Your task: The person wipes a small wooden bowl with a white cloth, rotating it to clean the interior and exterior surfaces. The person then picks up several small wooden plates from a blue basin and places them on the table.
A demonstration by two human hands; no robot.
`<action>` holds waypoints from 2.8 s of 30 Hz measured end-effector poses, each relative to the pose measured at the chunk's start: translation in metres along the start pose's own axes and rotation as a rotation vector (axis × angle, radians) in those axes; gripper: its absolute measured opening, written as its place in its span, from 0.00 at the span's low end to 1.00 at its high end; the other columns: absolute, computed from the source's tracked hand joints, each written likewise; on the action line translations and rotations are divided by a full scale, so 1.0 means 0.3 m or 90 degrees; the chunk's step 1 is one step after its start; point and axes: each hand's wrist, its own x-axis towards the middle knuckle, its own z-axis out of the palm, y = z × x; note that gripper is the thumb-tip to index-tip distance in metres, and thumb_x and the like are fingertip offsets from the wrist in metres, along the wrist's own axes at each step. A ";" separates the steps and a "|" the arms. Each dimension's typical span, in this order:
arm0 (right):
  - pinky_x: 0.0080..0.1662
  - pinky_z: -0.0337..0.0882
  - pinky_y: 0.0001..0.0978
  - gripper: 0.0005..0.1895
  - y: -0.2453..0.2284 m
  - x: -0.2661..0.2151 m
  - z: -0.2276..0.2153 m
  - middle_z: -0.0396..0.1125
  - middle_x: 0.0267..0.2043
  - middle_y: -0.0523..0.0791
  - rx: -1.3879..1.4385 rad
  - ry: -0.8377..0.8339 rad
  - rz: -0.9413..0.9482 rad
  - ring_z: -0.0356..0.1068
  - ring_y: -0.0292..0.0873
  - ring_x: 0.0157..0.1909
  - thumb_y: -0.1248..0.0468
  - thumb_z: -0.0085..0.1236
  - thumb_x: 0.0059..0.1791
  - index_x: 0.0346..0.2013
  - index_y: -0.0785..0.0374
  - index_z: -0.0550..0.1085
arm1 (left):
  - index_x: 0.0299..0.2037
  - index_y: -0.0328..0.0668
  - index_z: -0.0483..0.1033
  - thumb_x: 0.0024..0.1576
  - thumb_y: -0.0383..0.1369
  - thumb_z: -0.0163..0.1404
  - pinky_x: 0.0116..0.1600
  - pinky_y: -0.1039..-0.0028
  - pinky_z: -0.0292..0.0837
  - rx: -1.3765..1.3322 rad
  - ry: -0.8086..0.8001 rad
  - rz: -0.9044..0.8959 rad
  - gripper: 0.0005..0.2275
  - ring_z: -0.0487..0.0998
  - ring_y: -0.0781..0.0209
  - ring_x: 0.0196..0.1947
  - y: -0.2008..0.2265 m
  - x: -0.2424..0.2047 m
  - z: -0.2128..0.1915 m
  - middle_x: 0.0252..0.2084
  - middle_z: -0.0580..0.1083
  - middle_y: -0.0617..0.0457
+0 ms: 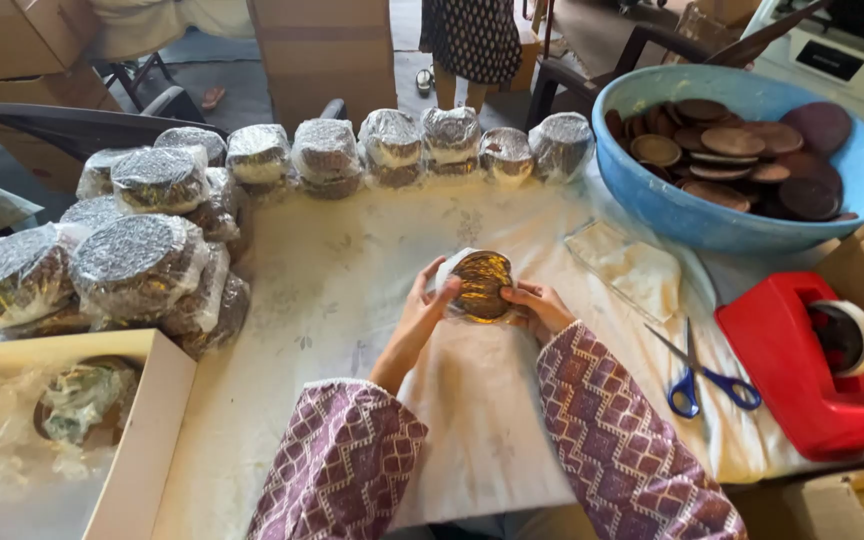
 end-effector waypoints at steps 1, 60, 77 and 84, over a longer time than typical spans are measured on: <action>0.46 0.76 0.32 0.24 0.021 0.009 -0.030 0.75 0.47 0.46 -0.004 0.000 -0.001 0.74 0.41 0.47 0.60 0.66 0.49 0.55 0.70 0.73 | 0.79 0.46 0.60 0.60 0.50 0.55 0.46 0.71 0.70 -0.003 0.000 0.003 0.37 0.72 0.54 0.40 0.007 -0.003 0.009 0.51 0.77 0.30; 0.46 0.73 0.50 0.36 -0.470 0.788 0.033 0.76 0.37 0.53 -0.574 0.809 -0.260 0.76 0.55 0.40 0.33 0.70 0.37 0.31 0.67 0.80 | 0.57 0.42 0.69 0.61 0.30 0.54 0.39 0.73 0.75 0.091 0.057 0.108 0.15 0.80 0.64 0.37 0.138 -0.141 0.114 0.51 0.79 0.55; 0.68 0.57 0.54 0.32 -0.546 0.751 -0.056 0.62 0.68 0.51 -1.159 0.377 -0.506 0.61 0.53 0.69 0.39 0.45 0.58 0.66 0.59 0.68 | 0.54 0.42 0.71 0.60 0.30 0.54 0.37 0.74 0.74 0.085 0.059 0.094 0.13 0.78 0.66 0.35 0.140 -0.143 0.119 0.49 0.79 0.58; 0.73 0.42 0.51 0.49 -0.578 0.765 0.000 0.48 0.78 0.45 -1.155 0.224 -0.274 0.46 0.52 0.77 0.25 0.31 0.49 0.77 0.46 0.49 | 0.54 0.42 0.71 0.60 0.30 0.54 0.36 0.75 0.73 0.087 0.052 0.091 0.13 0.78 0.67 0.35 0.146 -0.143 0.117 0.50 0.79 0.58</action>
